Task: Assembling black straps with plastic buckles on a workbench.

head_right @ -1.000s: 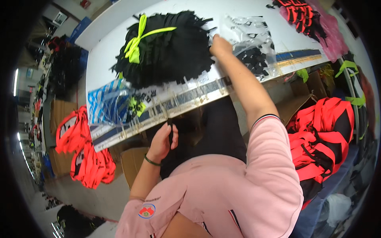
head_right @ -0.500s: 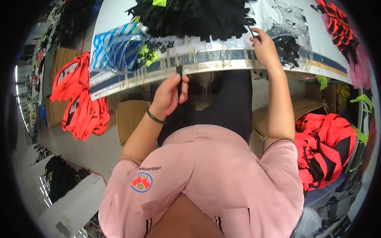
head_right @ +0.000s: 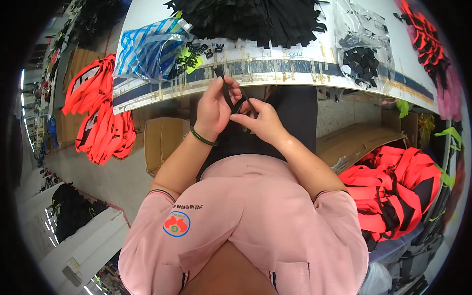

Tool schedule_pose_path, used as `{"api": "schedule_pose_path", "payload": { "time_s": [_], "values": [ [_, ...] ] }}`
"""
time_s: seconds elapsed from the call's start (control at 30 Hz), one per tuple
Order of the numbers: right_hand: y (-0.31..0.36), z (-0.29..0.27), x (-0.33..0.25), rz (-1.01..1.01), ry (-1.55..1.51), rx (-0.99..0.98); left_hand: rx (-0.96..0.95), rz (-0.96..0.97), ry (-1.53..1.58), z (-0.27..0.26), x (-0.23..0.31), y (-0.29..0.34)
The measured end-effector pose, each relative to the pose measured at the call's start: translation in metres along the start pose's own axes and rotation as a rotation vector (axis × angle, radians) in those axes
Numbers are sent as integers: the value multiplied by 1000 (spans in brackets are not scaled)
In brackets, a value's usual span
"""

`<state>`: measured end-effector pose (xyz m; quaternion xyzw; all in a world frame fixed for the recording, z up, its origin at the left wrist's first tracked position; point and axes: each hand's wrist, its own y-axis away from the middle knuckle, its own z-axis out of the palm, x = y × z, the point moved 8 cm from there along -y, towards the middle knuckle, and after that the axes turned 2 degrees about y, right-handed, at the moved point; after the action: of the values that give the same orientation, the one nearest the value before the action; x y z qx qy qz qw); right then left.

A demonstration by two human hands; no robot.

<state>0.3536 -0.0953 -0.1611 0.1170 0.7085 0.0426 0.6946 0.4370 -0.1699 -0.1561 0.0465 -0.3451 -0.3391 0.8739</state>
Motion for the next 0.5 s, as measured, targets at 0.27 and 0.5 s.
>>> {"api": "schedule_pose_path", "payload": {
  "time_s": [0.27,0.5],
  "values": [
    [-6,5,3,-76,-339,168,-58,130,-174,7,6,16],
    [2,13,-3,-95,-140,40,24,223,-155,2,18,10]
  ]
}}
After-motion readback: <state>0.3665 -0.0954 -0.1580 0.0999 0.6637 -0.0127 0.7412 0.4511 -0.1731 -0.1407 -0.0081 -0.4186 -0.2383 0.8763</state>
